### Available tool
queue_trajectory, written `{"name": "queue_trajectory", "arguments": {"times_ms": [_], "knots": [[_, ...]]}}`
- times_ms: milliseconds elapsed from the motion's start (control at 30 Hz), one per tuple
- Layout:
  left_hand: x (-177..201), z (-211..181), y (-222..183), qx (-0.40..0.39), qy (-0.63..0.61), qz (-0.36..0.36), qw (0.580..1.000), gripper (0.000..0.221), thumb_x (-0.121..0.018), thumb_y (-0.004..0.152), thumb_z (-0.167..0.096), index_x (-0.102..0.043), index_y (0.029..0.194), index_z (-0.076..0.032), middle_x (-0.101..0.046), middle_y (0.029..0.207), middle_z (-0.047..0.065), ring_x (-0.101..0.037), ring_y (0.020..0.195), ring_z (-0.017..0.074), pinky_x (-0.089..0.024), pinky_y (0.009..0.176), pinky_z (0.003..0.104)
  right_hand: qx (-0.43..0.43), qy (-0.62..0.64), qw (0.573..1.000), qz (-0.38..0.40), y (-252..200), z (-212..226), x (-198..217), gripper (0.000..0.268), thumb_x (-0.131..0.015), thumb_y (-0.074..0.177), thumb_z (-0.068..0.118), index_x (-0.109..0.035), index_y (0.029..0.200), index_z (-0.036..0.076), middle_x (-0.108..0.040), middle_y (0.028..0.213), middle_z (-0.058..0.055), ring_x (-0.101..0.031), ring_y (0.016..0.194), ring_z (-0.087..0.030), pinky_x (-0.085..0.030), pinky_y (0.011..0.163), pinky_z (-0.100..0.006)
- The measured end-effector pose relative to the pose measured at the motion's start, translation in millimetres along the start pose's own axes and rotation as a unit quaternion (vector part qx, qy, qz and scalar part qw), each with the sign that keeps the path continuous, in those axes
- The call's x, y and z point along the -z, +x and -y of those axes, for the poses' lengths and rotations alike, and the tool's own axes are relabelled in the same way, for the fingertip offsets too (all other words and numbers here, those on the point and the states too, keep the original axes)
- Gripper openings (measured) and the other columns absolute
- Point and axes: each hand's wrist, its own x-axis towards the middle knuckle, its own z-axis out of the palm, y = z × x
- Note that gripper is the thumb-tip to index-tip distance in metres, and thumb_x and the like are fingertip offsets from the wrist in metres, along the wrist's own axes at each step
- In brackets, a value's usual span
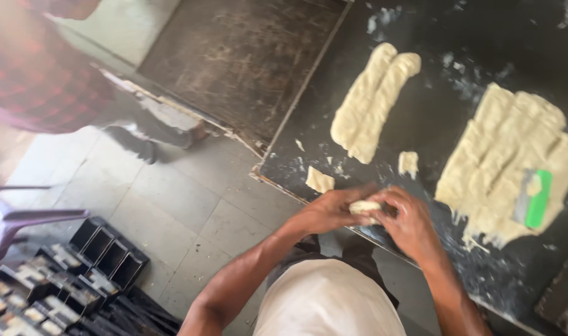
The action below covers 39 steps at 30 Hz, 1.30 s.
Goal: The person uses a scraper to cut small portions of dough from long strips, shapes them into balls by hand, and places them onto a metal tray.
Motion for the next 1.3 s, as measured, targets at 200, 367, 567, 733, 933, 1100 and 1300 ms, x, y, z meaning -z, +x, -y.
{"name": "queue_trajectory", "arguments": {"times_ms": [200,367,567,733,933,1100,1300], "knots": [[-21,26,14,0.064,-0.243,0.003,0.968,0.045,-0.054,0.106,-0.014,-0.052,0.147,0.003,-0.065,0.136,0.017,-0.067,0.118,0.0252,-0.058,0.103,0.037,0.209,-0.241,0.942,-0.108,-41,6,-2,0.044,-0.078,0.076,0.008,-0.071,0.119,0.0,-0.065,0.116,-0.016,-0.062,0.103,-0.034,-0.055,0.084,-0.044],[-57,25,10,0.006,-0.243,0.057,0.968,0.044,-0.048,0.106,-0.008,-0.055,0.148,0.001,-0.063,0.139,0.013,-0.065,0.125,0.0214,-0.057,0.109,0.035,0.159,-0.037,0.968,-0.19,-58,-29,10,0.041,-0.081,0.082,0.012,-0.064,0.12,0.011,-0.058,0.119,-0.007,-0.058,0.109,-0.023,-0.052,0.092,-0.035],[-95,4,28,-0.072,-0.092,0.003,0.993,0.039,-0.075,0.099,-0.013,-0.061,0.134,-0.004,-0.064,0.132,0.017,-0.064,0.123,0.0266,-0.056,0.105,0.046,-0.171,0.398,0.9,-0.033,-57,-99,53,0.036,-0.073,0.084,0.001,-0.072,0.119,0.001,-0.071,0.106,-0.008,-0.063,0.096,-0.012,-0.051,0.082,-0.024],[-118,-15,37,-0.079,0.293,-0.063,0.951,0.039,-0.073,0.093,-0.026,-0.07,0.13,-0.015,-0.076,0.116,0.013,-0.072,0.103,0.0293,-0.056,0.091,0.044,-0.09,0.2,0.975,-0.043,-71,-133,67,0.021,-0.072,0.091,0.0,-0.073,0.111,-0.003,-0.072,0.097,-0.008,-0.064,0.082,-0.013,-0.051,0.074,-0.027],[-140,11,65,0.016,0.326,-0.108,0.939,0.036,-0.072,0.094,-0.025,-0.073,0.128,-0.014,-0.078,0.1,0.016,-0.078,0.088,0.03,-0.061,0.081,0.042,0.33,0.565,0.664,0.362,-77,-138,159,0.024,-0.058,0.102,0.011,-0.068,0.114,-0.007,-0.077,0.108,-0.024,-0.078,0.091,-0.032,-0.066,0.082,-0.045],[-167,10,87,-0.05,0.223,-0.033,0.973,0.045,-0.075,0.087,-0.019,-0.067,0.129,-0.005,-0.075,0.106,0.019,-0.076,0.091,0.0277,-0.06,0.081,0.04,-0.16,0.224,0.961,0.019,-95,-152,151,0.029,-0.076,0.083,0.002,-0.067,0.11,0.005,-0.07,0.102,-0.012,-0.07,0.082,-0.027,-0.061,0.07,-0.043],[-209,25,131,0.105,0.034,0.009,0.994,0.042,-0.066,0.095,-0.016,-0.063,0.133,0.001,-0.074,0.111,0.021,-0.077,0.096,0.0251,-0.064,0.085,0.034,0.019,-0.125,0.989,-0.084,-135,-158,129,0.035,-0.078,0.082,0.012,-0.071,0.115,0.004,-0.066,0.115,-0.015,-0.066,0.104,-0.034,-0.057,0.08,-0.045]]}}
